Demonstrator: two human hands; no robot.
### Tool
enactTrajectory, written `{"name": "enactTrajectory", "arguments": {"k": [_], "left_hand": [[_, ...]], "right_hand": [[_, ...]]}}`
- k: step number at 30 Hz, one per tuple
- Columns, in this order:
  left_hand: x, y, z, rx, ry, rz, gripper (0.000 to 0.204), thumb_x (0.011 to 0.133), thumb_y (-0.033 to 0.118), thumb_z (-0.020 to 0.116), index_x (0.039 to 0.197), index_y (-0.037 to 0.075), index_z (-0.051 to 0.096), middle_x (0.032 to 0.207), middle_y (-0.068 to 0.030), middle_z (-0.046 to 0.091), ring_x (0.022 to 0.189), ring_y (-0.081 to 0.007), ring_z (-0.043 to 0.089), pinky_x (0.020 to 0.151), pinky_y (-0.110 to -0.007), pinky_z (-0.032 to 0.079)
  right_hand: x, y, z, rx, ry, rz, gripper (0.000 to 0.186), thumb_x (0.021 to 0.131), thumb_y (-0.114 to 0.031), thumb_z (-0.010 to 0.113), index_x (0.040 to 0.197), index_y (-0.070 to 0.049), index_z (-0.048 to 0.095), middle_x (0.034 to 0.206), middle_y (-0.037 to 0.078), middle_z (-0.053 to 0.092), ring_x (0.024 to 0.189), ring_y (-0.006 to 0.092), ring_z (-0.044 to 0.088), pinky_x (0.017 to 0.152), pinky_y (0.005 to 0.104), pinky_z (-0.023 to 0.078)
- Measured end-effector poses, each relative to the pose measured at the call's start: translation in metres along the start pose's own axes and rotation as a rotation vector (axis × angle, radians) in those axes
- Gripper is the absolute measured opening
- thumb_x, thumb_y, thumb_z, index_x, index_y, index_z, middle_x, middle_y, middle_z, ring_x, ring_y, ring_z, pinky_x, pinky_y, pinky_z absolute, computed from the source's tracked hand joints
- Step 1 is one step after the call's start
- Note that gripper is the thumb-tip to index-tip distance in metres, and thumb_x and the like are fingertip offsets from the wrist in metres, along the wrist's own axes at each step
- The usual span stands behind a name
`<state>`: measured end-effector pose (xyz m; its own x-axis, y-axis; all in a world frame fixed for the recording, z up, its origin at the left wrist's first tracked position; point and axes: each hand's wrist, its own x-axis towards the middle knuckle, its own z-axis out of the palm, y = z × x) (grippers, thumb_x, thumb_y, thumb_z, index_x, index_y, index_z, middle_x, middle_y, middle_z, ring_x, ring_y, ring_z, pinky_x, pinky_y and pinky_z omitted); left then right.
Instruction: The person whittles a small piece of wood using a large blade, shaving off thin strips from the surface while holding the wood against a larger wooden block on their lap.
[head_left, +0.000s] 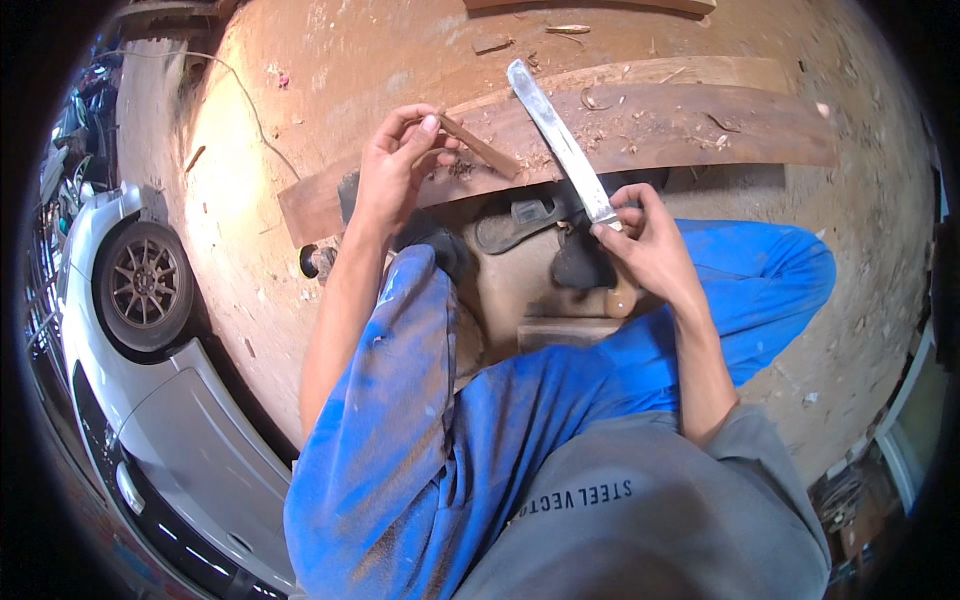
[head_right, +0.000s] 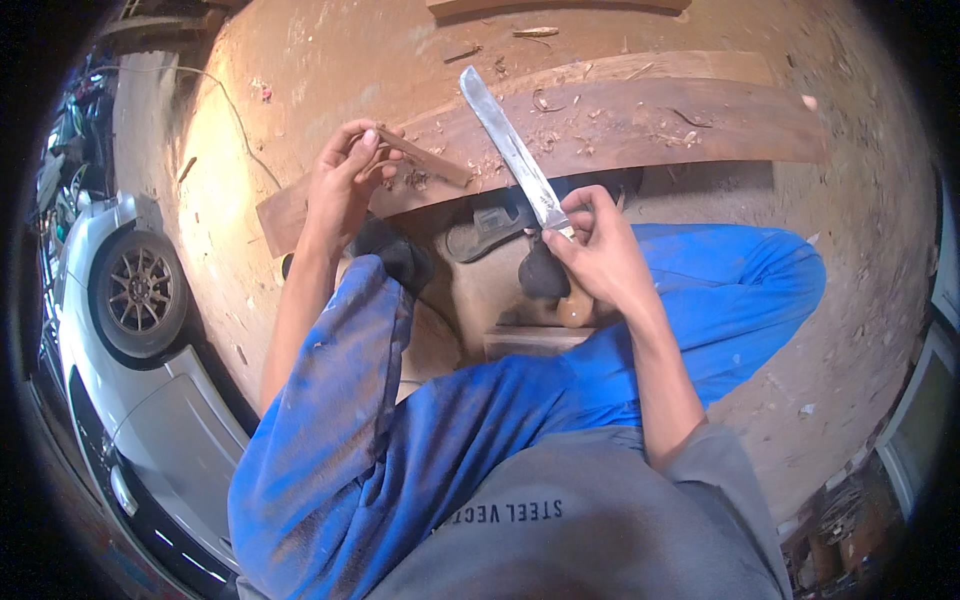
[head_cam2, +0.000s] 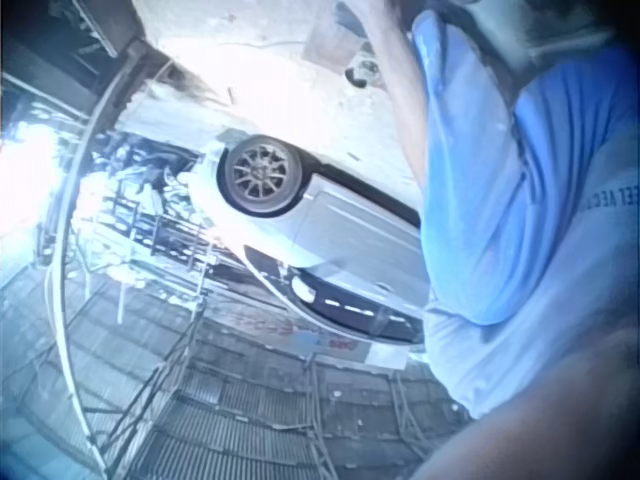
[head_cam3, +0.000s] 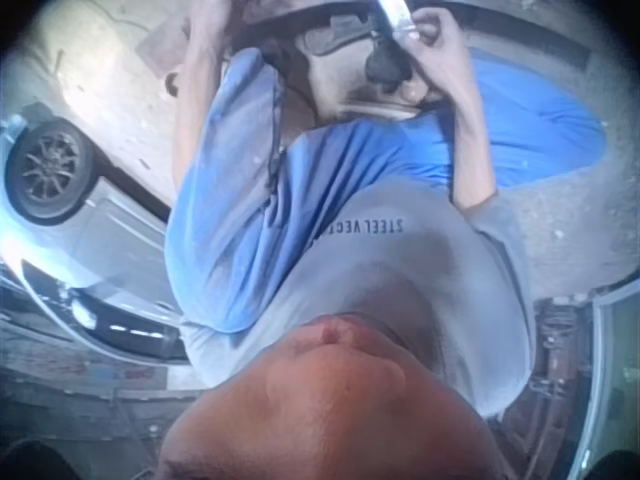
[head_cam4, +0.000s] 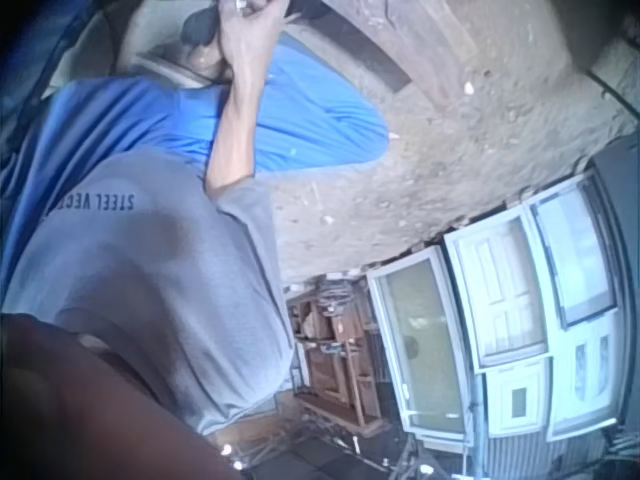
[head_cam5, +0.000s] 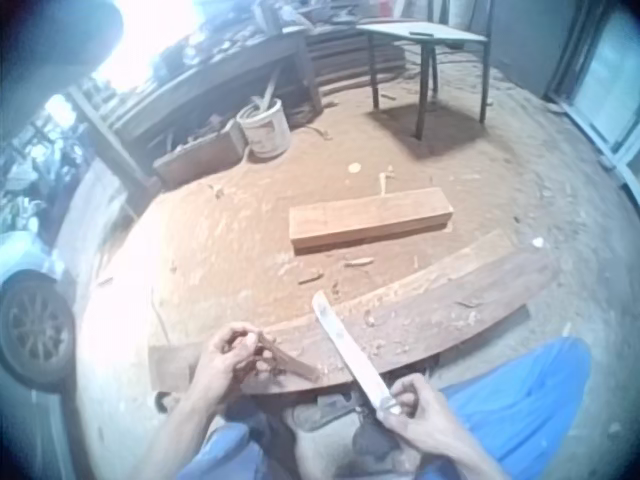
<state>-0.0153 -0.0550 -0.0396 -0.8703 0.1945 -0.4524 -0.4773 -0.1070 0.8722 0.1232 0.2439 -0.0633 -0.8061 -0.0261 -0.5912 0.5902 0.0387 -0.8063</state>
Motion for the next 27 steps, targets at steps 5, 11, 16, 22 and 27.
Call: {"name": "enactTrajectory", "arguments": {"k": [5,11,16,22,27], "left_hand": [[0.02,-0.031,-0.014,-0.074,0.004,-0.066,0.023,0.102,0.018,0.067,0.122,0.007,0.063,0.112,-0.0087,0.071,0.096,-0.0134,0.068,0.081,-0.028,0.058],[0.024,-0.04,0.002,0.075,-0.056,0.054,0.027,0.101,0.011,0.069,0.126,0.002,0.065,0.102,-0.0054,0.071,0.084,-0.012,0.068,0.074,-0.026,0.059],[0.022,-0.041,-0.006,0.2,-0.134,0.041,0.03,0.099,0.009,0.07,0.127,0.001,0.065,0.103,-0.0085,0.072,0.091,-0.0142,0.07,0.081,-0.029,0.059],[0.016,-0.029,0.0,0.473,-0.057,0.083,0.023,0.095,0.008,0.074,0.116,0.002,0.072,0.106,-0.0088,0.076,0.089,-0.0134,0.071,0.081,-0.029,0.059],[0.021,-0.024,-0.01,0.839,-0.019,0.156,0.019,0.088,0.01,0.08,0.107,0.007,0.077,0.101,-0.0083,0.076,0.087,-0.0133,0.071,0.078,-0.03,0.057]], "right_hand": [[-0.048,-0.048,-0.017,0.04,-0.044,-0.241,0.044,0.088,0.003,0.068,0.128,-0.002,0.049,0.11,0.014,0.068,0.097,0.0148,0.068,0.083,0.0304,0.055],[-0.073,-0.085,-0.033,-0.131,-0.007,-0.451,0.042,0.078,0.011,0.054,0.118,0.001,0.057,0.148,0.028,0.051,0.106,0.0207,0.068,0.086,0.0327,0.057],[-0.08,-0.105,-0.032,-0.039,0.046,-0.694,0.035,0.074,0.006,0.056,0.108,0.001,0.061,0.14,0.032,0.056,0.103,0.0237,0.067,0.09,0.0346,0.055],[-0.078,-0.133,-0.015,-0.036,0.095,-0.91,0.03,0.082,-0.002,0.062,0.111,0.003,0.061,0.12,0.036,0.065,0.108,0.0379,0.068,0.096,0.0464,0.054],[-0.063,-0.151,0.005,-0.011,0.068,-0.974,0.03,0.09,-0.003,0.067,0.117,0.009,0.059,0.111,0.032,0.069,0.106,0.0373,0.069,0.095,0.0464,0.055]]}}
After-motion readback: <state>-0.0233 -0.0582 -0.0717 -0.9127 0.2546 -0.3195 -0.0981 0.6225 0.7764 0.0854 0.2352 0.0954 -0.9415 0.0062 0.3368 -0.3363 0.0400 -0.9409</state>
